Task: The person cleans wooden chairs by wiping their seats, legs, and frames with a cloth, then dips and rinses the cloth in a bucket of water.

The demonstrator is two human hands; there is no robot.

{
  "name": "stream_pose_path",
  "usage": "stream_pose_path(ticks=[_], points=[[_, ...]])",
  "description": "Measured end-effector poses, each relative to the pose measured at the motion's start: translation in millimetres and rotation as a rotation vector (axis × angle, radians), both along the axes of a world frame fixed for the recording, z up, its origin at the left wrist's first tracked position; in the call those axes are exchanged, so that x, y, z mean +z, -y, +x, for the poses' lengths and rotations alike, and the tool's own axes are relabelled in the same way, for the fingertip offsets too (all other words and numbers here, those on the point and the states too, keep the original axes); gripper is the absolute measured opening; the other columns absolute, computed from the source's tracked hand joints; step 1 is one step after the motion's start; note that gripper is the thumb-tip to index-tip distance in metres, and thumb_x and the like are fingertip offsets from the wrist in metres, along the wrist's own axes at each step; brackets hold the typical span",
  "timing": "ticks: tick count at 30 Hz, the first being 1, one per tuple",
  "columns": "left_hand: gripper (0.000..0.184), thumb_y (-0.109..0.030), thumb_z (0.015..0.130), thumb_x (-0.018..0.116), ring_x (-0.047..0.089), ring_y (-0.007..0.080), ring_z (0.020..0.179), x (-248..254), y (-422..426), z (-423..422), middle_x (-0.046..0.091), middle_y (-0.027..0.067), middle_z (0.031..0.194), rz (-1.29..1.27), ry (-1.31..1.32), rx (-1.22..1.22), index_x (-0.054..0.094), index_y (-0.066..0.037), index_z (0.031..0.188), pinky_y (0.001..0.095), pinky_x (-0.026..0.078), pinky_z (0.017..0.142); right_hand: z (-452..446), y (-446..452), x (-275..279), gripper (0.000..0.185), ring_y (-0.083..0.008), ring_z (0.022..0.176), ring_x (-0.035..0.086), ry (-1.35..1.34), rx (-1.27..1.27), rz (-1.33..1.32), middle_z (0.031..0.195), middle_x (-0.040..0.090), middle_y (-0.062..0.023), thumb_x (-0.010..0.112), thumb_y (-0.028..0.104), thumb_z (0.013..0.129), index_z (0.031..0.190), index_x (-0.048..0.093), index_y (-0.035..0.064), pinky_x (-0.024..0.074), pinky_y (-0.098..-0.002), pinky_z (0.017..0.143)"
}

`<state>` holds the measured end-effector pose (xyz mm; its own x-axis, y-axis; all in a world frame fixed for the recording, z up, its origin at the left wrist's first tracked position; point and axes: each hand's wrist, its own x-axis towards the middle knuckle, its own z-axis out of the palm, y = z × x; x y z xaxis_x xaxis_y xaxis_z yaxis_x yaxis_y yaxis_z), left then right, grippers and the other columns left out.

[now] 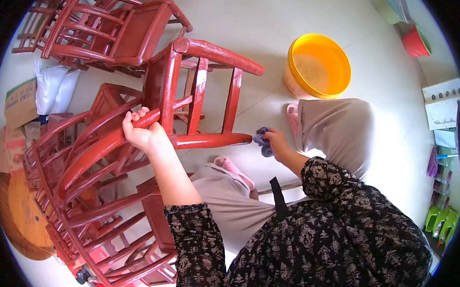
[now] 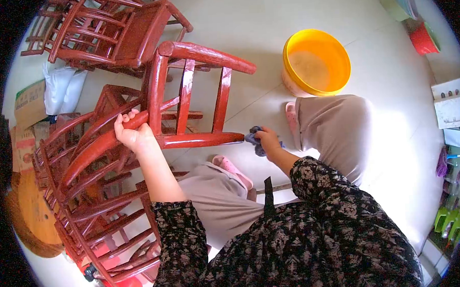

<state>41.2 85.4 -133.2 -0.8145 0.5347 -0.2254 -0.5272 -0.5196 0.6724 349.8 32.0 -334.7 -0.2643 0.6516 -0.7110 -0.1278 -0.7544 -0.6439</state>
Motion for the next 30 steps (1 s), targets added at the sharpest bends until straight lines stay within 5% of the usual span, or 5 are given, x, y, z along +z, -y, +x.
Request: stream_pose_path(ticks=[5,7,11,21,30], points=[[0.023,-0.012,0.074,0.060,0.046,0.0196,0.058,-1,3,0,0.041,0.0015,0.057,0.017,-0.028,-0.017,0.041,-0.010,0.062,0.0320,0.042,0.066,-38,9,37,0.028,-0.0167,0.089,0.059,-0.150,0.038,-0.031,0.103,0.060,-0.0048,0.051,0.017,0.088,0.113,0.056,0.0066,0.0457,-0.0263,0.078],[0.023,-0.012,0.073,0.060,0.046,0.0197,0.059,1,4,1,0.041,0.0013,0.057,0.017,-0.034,-0.022,0.041,-0.010,0.061,0.0322,0.042,0.066,-50,12,16,0.030,-0.0172,0.089,0.057,0.295,0.250,0.685,0.106,0.059,-0.0041,0.051,0.021,0.089,0.115,0.055,0.0065,0.0452,-0.0265,0.079],[0.022,-0.012,0.073,0.060,0.046,0.0196,0.059,-1,4,-2,0.042,0.0012,0.057,0.002,-0.024,-0.016,0.041,-0.010,0.061,0.0327,0.042,0.066,-61,0,9,0.032,-0.0198,0.084,0.057,0.030,0.093,0.308,0.097,0.061,-0.0070,0.053,0.025,0.089,0.111,0.056,0.0027,0.0457,-0.0290,0.076],[0.022,-0.012,0.075,0.059,0.043,0.0176,0.059,-4,8,1,0.040,0.0010,0.058,0.021,-0.048,-0.113,0.042,-0.010,0.061,0.0335,0.041,0.068,-52,-36,38,0.038,-0.0263,0.072,0.060,0.894,0.105,0.447,0.084,0.061,-0.0188,0.055,0.033,0.085,0.095,0.056,-0.0030,0.0474,-0.0387,0.069],[0.023,-0.013,0.074,0.058,0.043,0.0175,0.059,0,13,12,0.040,0.0010,0.058,-0.013,-0.031,-0.086,0.041,-0.010,0.060,0.0335,0.041,0.069,-122,-23,98,0.060,-0.0352,0.103,0.053,0.049,0.388,0.603,0.112,0.053,-0.0252,0.061,0.021,0.067,0.118,0.044,-0.0049,0.0431,-0.0370,0.087]])
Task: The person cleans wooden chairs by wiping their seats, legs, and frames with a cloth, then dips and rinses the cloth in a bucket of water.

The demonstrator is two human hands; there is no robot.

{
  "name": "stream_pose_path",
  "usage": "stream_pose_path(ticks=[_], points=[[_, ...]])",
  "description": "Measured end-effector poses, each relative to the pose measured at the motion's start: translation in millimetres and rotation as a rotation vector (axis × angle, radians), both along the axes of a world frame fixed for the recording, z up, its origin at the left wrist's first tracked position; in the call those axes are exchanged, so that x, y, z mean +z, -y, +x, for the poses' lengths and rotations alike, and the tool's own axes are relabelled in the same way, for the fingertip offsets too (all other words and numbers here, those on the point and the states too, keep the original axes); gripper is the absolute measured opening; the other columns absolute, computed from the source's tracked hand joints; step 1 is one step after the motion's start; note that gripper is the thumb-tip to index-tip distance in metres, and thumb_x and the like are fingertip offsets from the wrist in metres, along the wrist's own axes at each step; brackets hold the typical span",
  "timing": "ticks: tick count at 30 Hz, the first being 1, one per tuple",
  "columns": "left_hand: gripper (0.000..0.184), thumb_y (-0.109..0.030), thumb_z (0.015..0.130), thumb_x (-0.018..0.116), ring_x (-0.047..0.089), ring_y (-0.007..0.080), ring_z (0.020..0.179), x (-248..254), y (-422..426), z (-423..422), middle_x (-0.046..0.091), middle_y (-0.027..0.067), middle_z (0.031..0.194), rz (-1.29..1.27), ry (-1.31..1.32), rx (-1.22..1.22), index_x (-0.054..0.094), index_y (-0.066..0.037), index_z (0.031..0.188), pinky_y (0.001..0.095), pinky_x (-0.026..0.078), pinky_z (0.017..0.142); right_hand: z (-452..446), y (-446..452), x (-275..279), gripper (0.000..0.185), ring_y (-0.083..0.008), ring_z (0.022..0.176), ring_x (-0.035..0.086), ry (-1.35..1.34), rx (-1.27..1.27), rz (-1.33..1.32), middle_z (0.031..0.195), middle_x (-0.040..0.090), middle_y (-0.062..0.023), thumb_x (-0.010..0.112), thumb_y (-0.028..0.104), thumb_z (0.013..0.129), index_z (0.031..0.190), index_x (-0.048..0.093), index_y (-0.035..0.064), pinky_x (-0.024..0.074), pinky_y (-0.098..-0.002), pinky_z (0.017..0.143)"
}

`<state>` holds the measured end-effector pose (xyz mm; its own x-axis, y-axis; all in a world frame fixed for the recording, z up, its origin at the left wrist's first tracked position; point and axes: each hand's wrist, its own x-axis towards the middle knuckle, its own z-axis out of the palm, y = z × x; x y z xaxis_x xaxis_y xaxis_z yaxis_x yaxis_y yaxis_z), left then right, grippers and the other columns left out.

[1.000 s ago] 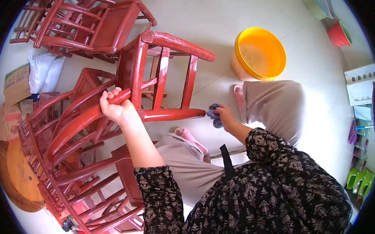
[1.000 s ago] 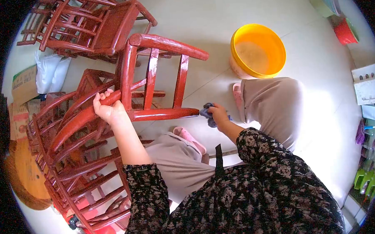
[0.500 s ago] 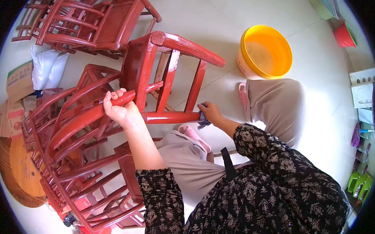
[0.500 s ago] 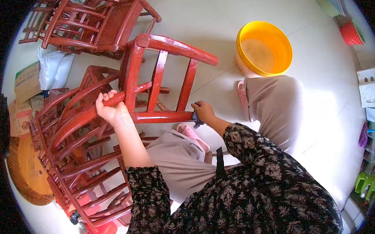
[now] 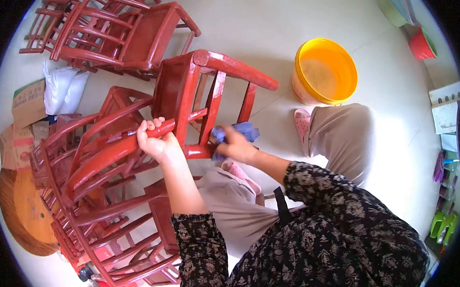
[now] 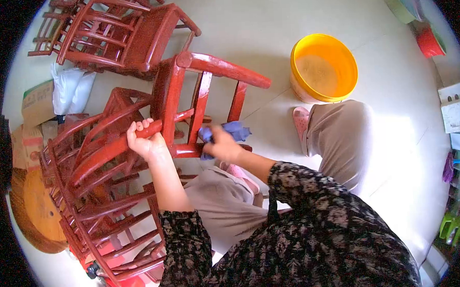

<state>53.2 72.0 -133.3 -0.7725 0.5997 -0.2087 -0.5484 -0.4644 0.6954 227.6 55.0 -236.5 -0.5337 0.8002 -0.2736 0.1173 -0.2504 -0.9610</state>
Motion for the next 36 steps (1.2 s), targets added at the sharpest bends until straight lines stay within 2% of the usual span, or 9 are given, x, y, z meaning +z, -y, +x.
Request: stream_pose_path(ticks=[3,7,9,14,18,21,24,32,36], points=[[0.023,-0.014,0.074,0.058,0.042,0.0167,0.057,-3,1,-6,0.039,0.0004,0.057,0.004,-0.006,-0.002,0.040,-0.010,0.059,0.0337,0.041,0.068,-12,-26,14,0.062,-0.0335,0.096,0.057,0.245,0.446,-0.012,0.102,0.058,-0.0235,0.063,0.019,0.062,0.116,0.047,-0.0060,0.0455,-0.0366,0.081],[0.023,-0.014,0.073,0.058,0.041,0.0165,0.055,1,-3,-3,0.037,-0.0001,0.055,-0.035,-0.016,0.036,0.040,-0.011,0.060,0.0333,0.041,0.066,-12,-41,16,0.060,-0.0301,0.089,0.059,0.220,0.513,-0.119,0.099,0.061,-0.0205,0.062,0.014,0.059,0.115,0.048,-0.0060,0.0470,-0.0347,0.077],[0.022,-0.015,0.073,0.058,0.041,0.0162,0.055,3,-4,-1,0.038,-0.0002,0.056,-0.014,-0.018,0.000,0.040,-0.011,0.060,0.0332,0.041,0.067,-7,-33,17,0.067,-0.0285,0.099,0.056,-0.063,0.313,-0.213,0.106,0.058,-0.0189,0.060,0.007,0.058,0.121,0.043,-0.0072,0.0440,-0.0304,0.085],[0.021,-0.013,0.074,0.058,0.041,0.0155,0.056,9,-7,6,0.038,-0.0001,0.057,-0.053,-0.008,-0.018,0.041,-0.010,0.062,0.0332,0.041,0.066,24,-8,10,0.046,-0.0284,0.090,0.058,-0.631,-0.253,-0.680,0.095,0.058,-0.0138,0.051,-0.007,0.060,0.105,0.051,-0.0009,0.0486,-0.0369,0.082],[0.020,-0.013,0.073,0.058,0.041,0.0159,0.057,4,-7,0,0.039,-0.0001,0.058,-0.019,-0.025,-0.068,0.041,-0.010,0.062,0.0328,0.041,0.065,76,-20,8,0.014,-0.0266,0.081,0.058,-0.650,-0.819,-0.820,0.085,0.057,-0.0109,0.048,0.005,0.073,0.086,0.051,0.0021,0.0494,-0.0396,0.078],[0.020,-0.014,0.072,0.058,0.042,0.0161,0.057,11,-8,4,0.039,-0.0002,0.057,-0.056,-0.021,-0.055,0.041,-0.011,0.062,0.0327,0.040,0.065,92,-60,0,0.016,-0.0263,0.072,0.057,-0.799,-1.172,-0.868,0.081,0.057,-0.0125,0.046,0.014,0.076,0.088,0.050,0.0037,0.0478,-0.0419,0.070],[0.021,-0.015,0.070,0.058,0.041,0.0164,0.057,13,-10,10,0.038,-0.0001,0.056,-0.069,-0.030,-0.078,0.040,-0.011,0.060,0.0334,0.039,0.065,99,-100,-10,0.013,-0.0261,0.073,0.056,-0.797,-0.957,-0.941,0.080,0.056,-0.0117,0.046,0.012,0.076,0.086,0.049,0.0048,0.0464,-0.0427,0.072],[0.022,-0.014,0.068,0.055,0.036,0.0149,0.053,13,-8,2,0.034,-0.0011,0.055,-0.089,-0.025,-0.033,0.036,-0.013,0.056,0.0316,0.036,0.061,82,-122,-4,0.010,-0.0245,0.076,0.056,-0.506,-1.083,-0.905,0.083,0.056,-0.0123,0.044,0.000,0.084,0.093,0.050,0.0003,0.0471,-0.0356,0.072],[0.021,-0.013,0.067,0.054,0.034,0.0147,0.052,9,-4,-5,0.032,-0.0019,0.055,-0.091,-0.004,-0.003,0.036,-0.014,0.056,0.0313,0.035,0.060,102,-119,42,0.015,-0.0270,0.078,0.058,-0.591,-0.815,-0.921,0.086,0.057,-0.0148,0.045,-0.001,0.083,0.097,0.049,-0.0042,0.0488,-0.0372,0.074]])
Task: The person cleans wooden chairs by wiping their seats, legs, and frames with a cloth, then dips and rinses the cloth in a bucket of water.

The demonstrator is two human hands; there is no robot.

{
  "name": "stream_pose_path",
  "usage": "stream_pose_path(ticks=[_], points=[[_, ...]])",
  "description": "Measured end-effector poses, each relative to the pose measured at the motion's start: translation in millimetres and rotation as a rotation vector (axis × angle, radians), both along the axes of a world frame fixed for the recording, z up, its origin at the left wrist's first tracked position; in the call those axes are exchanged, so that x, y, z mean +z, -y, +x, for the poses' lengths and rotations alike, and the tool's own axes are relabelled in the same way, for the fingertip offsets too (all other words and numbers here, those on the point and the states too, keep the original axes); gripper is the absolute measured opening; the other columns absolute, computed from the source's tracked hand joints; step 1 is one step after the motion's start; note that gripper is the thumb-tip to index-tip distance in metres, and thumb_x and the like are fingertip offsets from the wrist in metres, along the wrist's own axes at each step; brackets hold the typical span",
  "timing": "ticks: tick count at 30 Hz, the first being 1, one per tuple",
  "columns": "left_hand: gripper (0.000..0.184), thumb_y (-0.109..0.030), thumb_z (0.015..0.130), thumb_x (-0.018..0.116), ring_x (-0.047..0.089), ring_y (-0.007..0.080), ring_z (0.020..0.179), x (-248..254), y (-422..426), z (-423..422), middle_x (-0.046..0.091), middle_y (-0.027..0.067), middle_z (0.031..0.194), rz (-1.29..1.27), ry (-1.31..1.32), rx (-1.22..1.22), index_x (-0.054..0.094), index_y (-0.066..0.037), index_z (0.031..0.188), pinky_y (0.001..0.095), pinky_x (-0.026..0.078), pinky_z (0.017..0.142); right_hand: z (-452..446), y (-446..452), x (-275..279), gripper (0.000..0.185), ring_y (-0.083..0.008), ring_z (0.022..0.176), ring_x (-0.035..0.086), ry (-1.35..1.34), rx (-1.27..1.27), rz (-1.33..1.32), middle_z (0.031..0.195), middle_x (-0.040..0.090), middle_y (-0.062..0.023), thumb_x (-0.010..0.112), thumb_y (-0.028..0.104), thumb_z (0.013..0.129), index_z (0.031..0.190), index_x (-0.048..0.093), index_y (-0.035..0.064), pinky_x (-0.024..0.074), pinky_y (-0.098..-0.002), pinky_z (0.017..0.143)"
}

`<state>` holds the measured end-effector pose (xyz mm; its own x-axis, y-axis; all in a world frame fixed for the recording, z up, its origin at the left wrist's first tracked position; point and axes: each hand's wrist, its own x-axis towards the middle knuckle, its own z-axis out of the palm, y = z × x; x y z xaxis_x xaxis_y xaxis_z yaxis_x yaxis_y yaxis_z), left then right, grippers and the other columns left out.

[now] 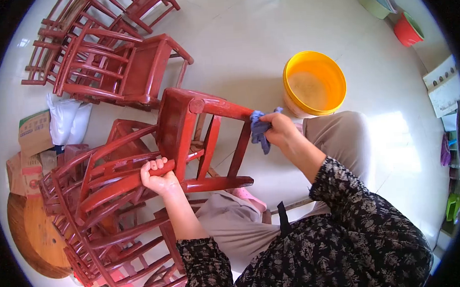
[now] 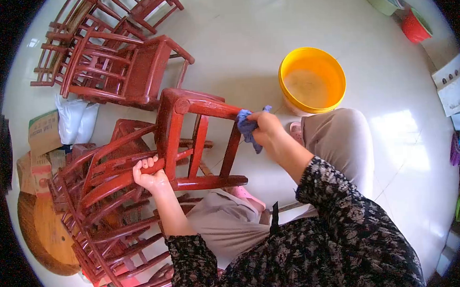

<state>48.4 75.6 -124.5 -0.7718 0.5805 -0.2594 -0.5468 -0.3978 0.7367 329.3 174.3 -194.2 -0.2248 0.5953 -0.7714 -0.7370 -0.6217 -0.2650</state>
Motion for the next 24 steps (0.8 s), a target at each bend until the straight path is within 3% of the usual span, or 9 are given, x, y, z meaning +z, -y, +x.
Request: stream_pose_path(ticks=[3,7,9,11,13,17,20,22,24], points=[[0.021,-0.014,0.068,0.054,0.034,0.0145,0.052,-1,3,0,0.032,-0.0022,0.054,-0.006,-0.007,0.010,0.036,-0.014,0.056,0.0313,0.035,0.060,2,-16,59,0.016,-0.0273,0.076,0.060,-0.069,-0.023,0.096,0.087,0.058,-0.0153,0.047,0.000,0.083,0.097,0.048,-0.0067,0.0508,-0.0375,0.073],[0.024,-0.017,0.074,0.056,0.034,0.0136,0.050,-2,6,-5,0.034,-0.0028,0.053,0.023,0.017,-0.077,0.037,-0.014,0.059,0.0321,0.035,0.060,-7,-42,78,0.021,-0.0235,0.080,0.059,0.039,0.049,0.340,0.089,0.058,-0.0136,0.052,0.005,0.080,0.098,0.050,-0.0053,0.0489,-0.0362,0.076],[0.026,-0.020,0.076,0.058,0.035,0.0135,0.052,-2,10,-5,0.035,-0.0026,0.055,0.014,-0.006,-0.066,0.037,-0.014,0.061,0.0317,0.035,0.059,-17,-39,59,0.030,-0.0200,0.086,0.056,0.467,0.338,0.719,0.090,0.058,-0.0111,0.057,0.011,0.078,0.104,0.050,-0.0014,0.0460,-0.0325,0.078],[0.029,-0.023,0.079,0.059,0.036,0.0134,0.053,1,9,-3,0.037,-0.0025,0.056,-0.010,-0.032,-0.058,0.038,-0.013,0.063,0.0312,0.035,0.058,-28,-27,27,0.042,-0.0206,0.092,0.055,0.620,0.523,0.858,0.097,0.059,-0.0104,0.057,0.018,0.077,0.116,0.048,0.0023,0.0436,-0.0321,0.082],[0.033,-0.031,0.080,0.063,0.036,0.0116,0.047,2,7,1,0.038,-0.0027,0.054,-0.075,-0.078,0.090,0.039,-0.014,0.064,0.0286,0.034,0.052,-25,-13,7,0.042,-0.0223,0.091,0.057,0.835,0.594,0.977,0.098,0.060,-0.0132,0.055,0.023,0.078,0.116,0.049,0.0038,0.0438,-0.0340,0.082],[0.035,-0.034,0.078,0.065,0.037,0.0110,0.047,6,7,1,0.040,-0.0025,0.054,-0.167,-0.127,0.198,0.040,-0.014,0.065,0.0269,0.032,0.049,-29,3,-48,0.040,-0.0245,0.089,0.059,0.879,0.710,0.806,0.094,0.061,-0.0163,0.053,0.025,0.078,0.110,0.053,0.0001,0.0442,-0.0360,0.082],[0.031,-0.031,0.078,0.065,0.037,0.0114,0.045,6,7,1,0.039,-0.0025,0.053,-0.229,-0.157,0.154,0.041,-0.014,0.067,0.0276,0.033,0.050,-30,6,-61,0.032,-0.0240,0.083,0.061,0.585,0.810,0.558,0.087,0.061,-0.0150,0.052,0.022,0.079,0.100,0.056,-0.0013,0.0462,-0.0361,0.078],[0.029,-0.029,0.078,0.063,0.037,0.0121,0.044,4,6,5,0.040,-0.0024,0.053,-0.223,-0.194,0.049,0.041,-0.014,0.064,0.0279,0.033,0.050,-28,5,-32,0.024,-0.0234,0.075,0.061,0.142,0.628,0.228,0.082,0.060,-0.0134,0.051,0.019,0.080,0.092,0.056,-0.0014,0.0485,-0.0350,0.072],[0.028,-0.027,0.078,0.061,0.037,0.0123,0.044,1,6,12,0.040,-0.0023,0.052,-0.209,-0.205,-0.011,0.041,-0.014,0.063,0.0280,0.033,0.050,-34,3,-15,0.021,-0.0227,0.072,0.060,0.097,0.577,0.211,0.081,0.060,-0.0124,0.051,0.018,0.080,0.090,0.056,-0.0004,0.0490,-0.0340,0.068]])
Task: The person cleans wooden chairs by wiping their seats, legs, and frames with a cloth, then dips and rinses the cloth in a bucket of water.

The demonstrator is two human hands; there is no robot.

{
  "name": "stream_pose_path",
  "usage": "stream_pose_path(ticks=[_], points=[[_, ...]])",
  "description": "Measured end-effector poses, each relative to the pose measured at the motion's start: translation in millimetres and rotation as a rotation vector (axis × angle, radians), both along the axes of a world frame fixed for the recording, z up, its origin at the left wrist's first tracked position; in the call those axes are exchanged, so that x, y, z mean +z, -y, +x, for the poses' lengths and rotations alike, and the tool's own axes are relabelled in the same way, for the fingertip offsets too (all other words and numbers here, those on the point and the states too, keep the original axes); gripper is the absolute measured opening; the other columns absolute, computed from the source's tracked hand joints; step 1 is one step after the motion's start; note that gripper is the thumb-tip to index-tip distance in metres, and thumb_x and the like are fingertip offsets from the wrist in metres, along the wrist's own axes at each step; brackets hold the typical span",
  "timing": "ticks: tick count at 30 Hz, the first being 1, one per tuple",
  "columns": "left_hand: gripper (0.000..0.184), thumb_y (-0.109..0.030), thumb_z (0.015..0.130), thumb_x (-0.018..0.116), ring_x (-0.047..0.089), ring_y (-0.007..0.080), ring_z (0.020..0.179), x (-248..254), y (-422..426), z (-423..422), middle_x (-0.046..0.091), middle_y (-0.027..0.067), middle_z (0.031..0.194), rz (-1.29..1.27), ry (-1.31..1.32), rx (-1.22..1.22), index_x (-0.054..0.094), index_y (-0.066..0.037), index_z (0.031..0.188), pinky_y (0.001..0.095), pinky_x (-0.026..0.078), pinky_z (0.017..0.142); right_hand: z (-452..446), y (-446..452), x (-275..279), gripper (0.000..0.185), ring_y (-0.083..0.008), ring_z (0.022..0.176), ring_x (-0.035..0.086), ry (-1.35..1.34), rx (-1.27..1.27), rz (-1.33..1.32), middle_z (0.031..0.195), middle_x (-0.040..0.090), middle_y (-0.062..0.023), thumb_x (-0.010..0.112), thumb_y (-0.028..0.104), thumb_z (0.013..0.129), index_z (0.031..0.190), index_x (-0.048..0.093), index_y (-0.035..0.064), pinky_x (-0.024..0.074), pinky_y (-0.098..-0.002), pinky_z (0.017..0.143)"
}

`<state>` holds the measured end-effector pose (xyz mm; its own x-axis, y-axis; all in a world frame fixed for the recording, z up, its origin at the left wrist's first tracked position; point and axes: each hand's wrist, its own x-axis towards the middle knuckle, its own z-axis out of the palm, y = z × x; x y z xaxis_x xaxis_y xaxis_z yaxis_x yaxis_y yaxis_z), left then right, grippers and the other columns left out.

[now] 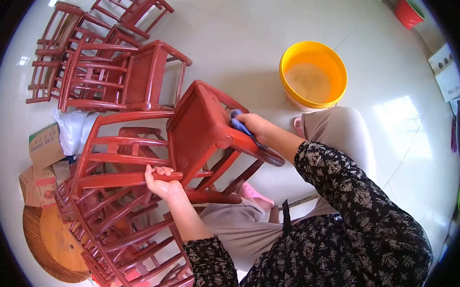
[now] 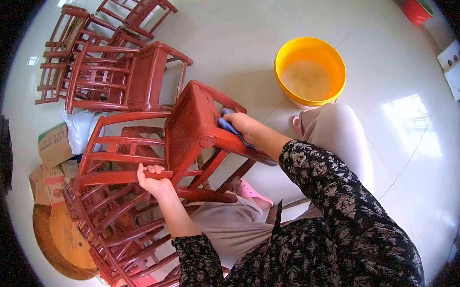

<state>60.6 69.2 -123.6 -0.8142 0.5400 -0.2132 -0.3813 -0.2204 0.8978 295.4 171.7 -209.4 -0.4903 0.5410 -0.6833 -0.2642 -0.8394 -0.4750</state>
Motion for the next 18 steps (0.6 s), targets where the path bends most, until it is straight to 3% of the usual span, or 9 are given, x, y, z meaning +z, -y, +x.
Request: stream_pose_path(ticks=[3,5,7,9,11,15,17,18], points=[[0.027,-0.025,0.076,0.059,0.037,0.0125,0.044,3,0,4,0.041,-0.0022,0.052,-0.006,0.008,-0.074,0.040,-0.014,0.060,0.0280,0.033,0.050,3,7,9,0.018,-0.0215,0.067,0.059,-0.104,-0.099,-0.119,0.078,0.060,-0.0109,0.050,0.015,0.081,0.086,0.056,-0.0011,0.0497,-0.0338,0.061],[0.026,-0.024,0.075,0.058,0.037,0.0125,0.044,2,2,2,0.041,-0.0021,0.052,-0.013,0.038,-0.079,0.040,-0.015,0.058,0.0281,0.032,0.050,4,12,4,0.023,-0.0228,0.070,0.061,-0.110,-0.087,0.064,0.083,0.060,-0.0142,0.049,0.018,0.082,0.090,0.057,-0.0017,0.0524,-0.0375,0.064],[0.024,-0.024,0.073,0.058,0.039,0.0125,0.046,-8,4,-7,0.042,-0.0020,0.053,0.050,0.080,-0.083,0.040,-0.015,0.059,0.0281,0.033,0.050,12,15,22,0.025,-0.0215,0.071,0.061,-0.084,-0.076,0.101,0.082,0.060,-0.0139,0.050,0.019,0.081,0.091,0.057,-0.0033,0.0509,-0.0338,0.065],[0.024,-0.025,0.073,0.058,0.039,0.0122,0.047,-17,3,-6,0.042,-0.0021,0.054,0.061,0.099,-0.073,0.041,-0.015,0.060,0.0280,0.034,0.050,16,15,34,0.029,-0.0187,0.062,0.058,0.211,-0.024,0.369,0.074,0.060,-0.0118,0.053,0.022,0.077,0.081,0.059,-0.0062,0.0458,-0.0332,0.058],[0.023,-0.025,0.074,0.059,0.039,0.0119,0.047,-24,-2,-8,0.042,-0.0021,0.054,0.071,0.097,-0.047,0.042,-0.015,0.062,0.0279,0.035,0.050,12,19,26,0.034,-0.0183,0.062,0.056,0.214,-0.044,0.391,0.073,0.060,-0.0132,0.054,0.024,0.076,0.081,0.059,-0.0084,0.0444,-0.0336,0.058],[0.022,-0.026,0.079,0.057,0.040,0.0131,0.051,-32,-1,-21,0.043,0.0000,0.060,0.036,0.064,-0.051,0.041,-0.013,0.071,0.0305,0.036,0.053,4,38,10,0.030,-0.0158,0.065,0.053,0.218,-0.059,0.459,0.072,0.058,-0.0094,0.052,0.024,0.078,0.080,0.058,-0.0050,0.0428,-0.0316,0.062],[0.018,-0.022,0.081,0.055,0.041,0.0138,0.051,-25,-5,-11,0.044,0.0002,0.060,-0.063,-0.045,0.073,0.042,-0.012,0.074,0.0312,0.038,0.055,2,46,12,0.027,-0.0143,0.069,0.055,0.140,-0.090,0.370,0.079,0.057,-0.0066,0.052,0.020,0.079,0.091,0.056,-0.0046,0.0457,-0.0290,0.065],[0.017,-0.014,0.082,0.055,0.049,0.0179,0.063,-33,0,-20,0.049,0.0046,0.072,-0.094,-0.093,0.088,0.046,-0.006,0.094,0.0343,0.042,0.063,-2,51,6,0.028,-0.0142,0.073,0.055,0.103,-0.095,0.348,0.082,0.057,-0.0059,0.051,0.019,0.079,0.096,0.054,-0.0036,0.0457,-0.0287,0.069]])
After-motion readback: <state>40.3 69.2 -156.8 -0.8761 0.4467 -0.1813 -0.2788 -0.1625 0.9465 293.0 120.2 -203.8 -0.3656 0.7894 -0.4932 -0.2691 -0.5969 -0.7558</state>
